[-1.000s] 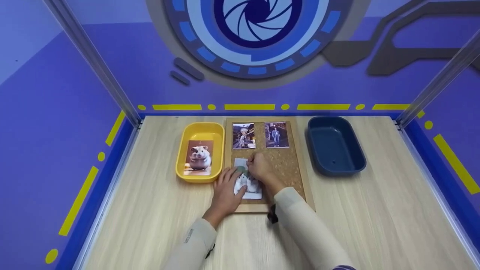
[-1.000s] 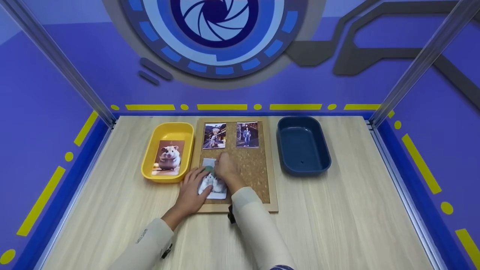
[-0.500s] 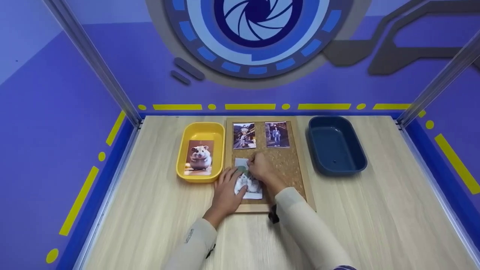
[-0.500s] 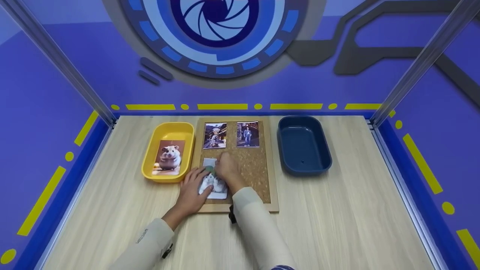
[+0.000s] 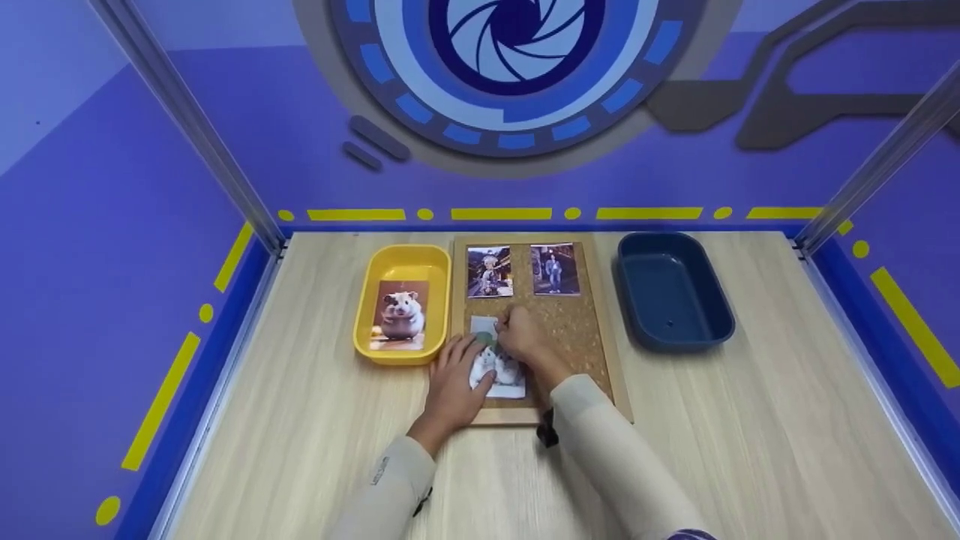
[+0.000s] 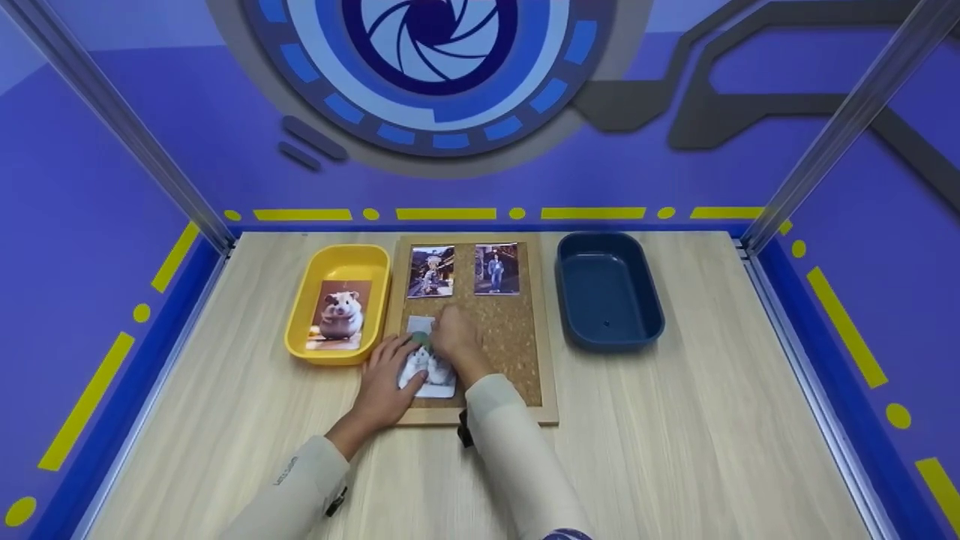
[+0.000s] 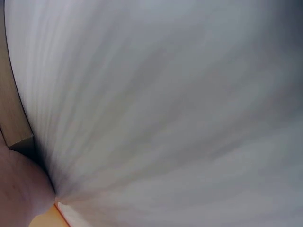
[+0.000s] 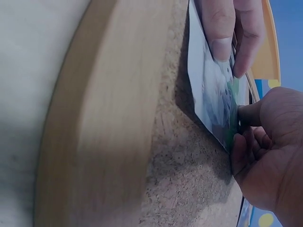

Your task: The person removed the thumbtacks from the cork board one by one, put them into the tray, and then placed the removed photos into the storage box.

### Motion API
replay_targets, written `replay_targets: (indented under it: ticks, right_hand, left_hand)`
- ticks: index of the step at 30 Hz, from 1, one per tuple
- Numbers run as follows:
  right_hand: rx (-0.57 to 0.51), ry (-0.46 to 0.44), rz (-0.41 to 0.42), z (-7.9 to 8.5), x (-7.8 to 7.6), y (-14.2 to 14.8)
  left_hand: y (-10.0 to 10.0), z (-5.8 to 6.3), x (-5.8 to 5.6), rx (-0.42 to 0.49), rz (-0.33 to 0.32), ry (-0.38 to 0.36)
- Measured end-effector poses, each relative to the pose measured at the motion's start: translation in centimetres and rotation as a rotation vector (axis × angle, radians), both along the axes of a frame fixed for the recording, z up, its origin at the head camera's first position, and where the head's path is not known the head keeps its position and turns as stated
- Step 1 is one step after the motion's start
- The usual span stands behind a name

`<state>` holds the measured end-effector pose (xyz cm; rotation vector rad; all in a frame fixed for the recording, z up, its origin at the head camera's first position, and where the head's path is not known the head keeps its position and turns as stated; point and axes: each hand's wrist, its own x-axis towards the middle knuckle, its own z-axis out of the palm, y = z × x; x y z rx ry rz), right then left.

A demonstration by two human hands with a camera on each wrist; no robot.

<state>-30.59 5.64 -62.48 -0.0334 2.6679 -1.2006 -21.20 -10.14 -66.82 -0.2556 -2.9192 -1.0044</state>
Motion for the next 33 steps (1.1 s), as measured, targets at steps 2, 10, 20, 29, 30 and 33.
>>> replay_targets:
  ticks: [2, 10, 20, 29, 30, 33]
  right_hand:
    - [0.014, 0.0, -0.002, -0.03, -0.06, 0.11]
    - [0.0, -0.037, -0.017, 0.02, -0.18, 0.41]
    - [0.002, -0.05, -0.035, -0.04, -0.39, 0.1]
    - [0.031, 0.035, -0.038, -0.11, -0.17, 0.0]
    - [0.041, 0.047, -0.037, -0.13, -0.14, -0.05]
    - [0.054, 0.066, -0.028, -0.19, -0.09, -0.2]
  left_hand:
    - [0.09, 0.09, -0.05, -0.006, 0.002, -0.017]
    - [0.23, 0.27, -0.17, -0.018, 0.0, -0.022]
    - [0.11, 0.0, -0.18, -0.008, 0.009, -0.018]
    - [0.13, 0.14, -0.01, 0.001, 0.007, 0.007]
    - [0.12, 0.13, 0.01, 0.0, 0.008, 0.006]
    - [0.07, 0.09, 0.02, 0.001, 0.011, 0.005]
